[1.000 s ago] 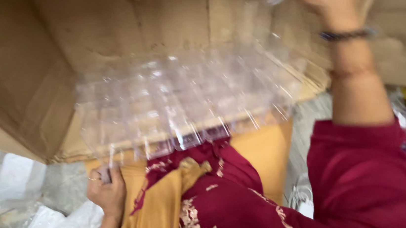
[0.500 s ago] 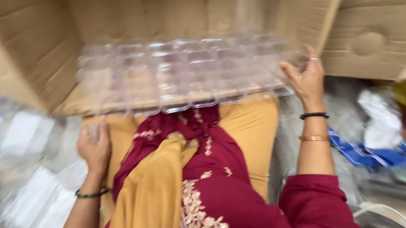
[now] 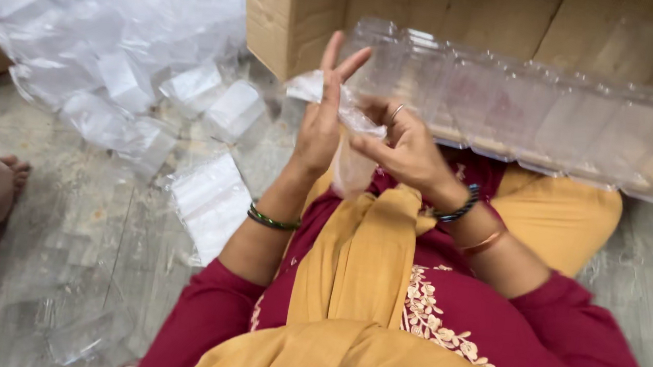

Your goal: The person sits on the floor and packs clear plastic containers for storage. They wrap containers in thin plastic bags one at a time and place the wrapped containers into a large cardboard box, arranging them in rows.

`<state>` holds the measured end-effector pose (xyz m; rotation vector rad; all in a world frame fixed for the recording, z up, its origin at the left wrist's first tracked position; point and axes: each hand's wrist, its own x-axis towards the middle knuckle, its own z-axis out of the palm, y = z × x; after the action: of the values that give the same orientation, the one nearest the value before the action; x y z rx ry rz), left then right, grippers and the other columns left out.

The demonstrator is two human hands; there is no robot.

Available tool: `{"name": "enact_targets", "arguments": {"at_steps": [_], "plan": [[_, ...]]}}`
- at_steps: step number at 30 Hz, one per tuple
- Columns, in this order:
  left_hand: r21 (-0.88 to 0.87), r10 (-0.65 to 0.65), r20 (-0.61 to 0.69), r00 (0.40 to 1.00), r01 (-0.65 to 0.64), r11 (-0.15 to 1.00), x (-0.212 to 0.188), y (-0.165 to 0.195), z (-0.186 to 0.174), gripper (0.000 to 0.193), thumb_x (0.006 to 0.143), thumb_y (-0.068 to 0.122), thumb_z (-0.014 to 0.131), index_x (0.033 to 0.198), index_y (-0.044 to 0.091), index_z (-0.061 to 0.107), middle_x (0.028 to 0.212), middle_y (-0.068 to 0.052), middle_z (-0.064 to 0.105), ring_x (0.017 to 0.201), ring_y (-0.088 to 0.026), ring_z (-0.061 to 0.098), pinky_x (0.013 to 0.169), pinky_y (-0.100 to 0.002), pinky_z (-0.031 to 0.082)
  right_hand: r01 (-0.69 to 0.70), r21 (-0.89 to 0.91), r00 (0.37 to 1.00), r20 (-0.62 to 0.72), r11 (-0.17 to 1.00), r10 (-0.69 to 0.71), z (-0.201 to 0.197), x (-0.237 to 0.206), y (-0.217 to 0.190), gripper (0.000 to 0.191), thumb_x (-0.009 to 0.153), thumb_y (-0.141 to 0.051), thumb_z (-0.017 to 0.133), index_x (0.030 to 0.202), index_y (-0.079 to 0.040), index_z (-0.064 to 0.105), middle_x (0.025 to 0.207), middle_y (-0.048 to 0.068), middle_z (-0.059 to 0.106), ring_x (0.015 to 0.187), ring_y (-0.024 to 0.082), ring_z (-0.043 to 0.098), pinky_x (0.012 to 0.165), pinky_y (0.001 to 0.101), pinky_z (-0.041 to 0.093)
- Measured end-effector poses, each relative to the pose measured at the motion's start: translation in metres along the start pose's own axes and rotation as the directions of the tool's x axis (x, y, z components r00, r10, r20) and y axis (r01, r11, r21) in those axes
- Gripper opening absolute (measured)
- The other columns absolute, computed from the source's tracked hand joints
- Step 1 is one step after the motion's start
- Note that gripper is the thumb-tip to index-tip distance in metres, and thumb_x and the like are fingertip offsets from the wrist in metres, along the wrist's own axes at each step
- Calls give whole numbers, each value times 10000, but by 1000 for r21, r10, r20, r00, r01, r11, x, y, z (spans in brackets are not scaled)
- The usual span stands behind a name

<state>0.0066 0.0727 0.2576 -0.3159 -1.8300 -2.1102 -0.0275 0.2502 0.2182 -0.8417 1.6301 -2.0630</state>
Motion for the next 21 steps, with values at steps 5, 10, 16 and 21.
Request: {"name": "enact_targets", "arguments": {"at_steps": [5,10,16,21], "plan": [[103,-84,-347,934,126,987,-7,-6,-15,680,1150,494,278,1375,8,697,901,-57,498,795,-144,447,704,-293,367,-144,-87,986,-103,986,135,37,1,11,210,1040,-140,675,1163,19,616,1029,31,640,939,77,572,845,265,497],[334,167,-161,973,-105,937,-13,-36,-12,684,1156,554,278,1351,25,664,1099,-29,651,989,-92,585,865,-246,473,-25,12,995,-101,1000,26,10,11,20,183,1039,-127,656,1179,-24,600,1047,-21,668,955,63,627,877,238,544],[-43,-154,-212,965,148,988,-12,-46,-22,402,982,402,685,1077,16,751,978,-32,739,858,-78,653,751,-246,538,3,221,946,-317,975,69,2,9,23,241,1040,-149,681,1204,-24,557,1026,0,668,928,80,621,848,242,522],[-143,-214,-199,956,188,972,-23,-53,-18,221,951,231,809,1013,21,776,939,-1,747,825,-65,645,721,-231,523,-92,259,966,-212,961,149,1,14,17,323,951,-141,697,1245,-46,600,971,2,698,873,68,672,797,216,569]]}}
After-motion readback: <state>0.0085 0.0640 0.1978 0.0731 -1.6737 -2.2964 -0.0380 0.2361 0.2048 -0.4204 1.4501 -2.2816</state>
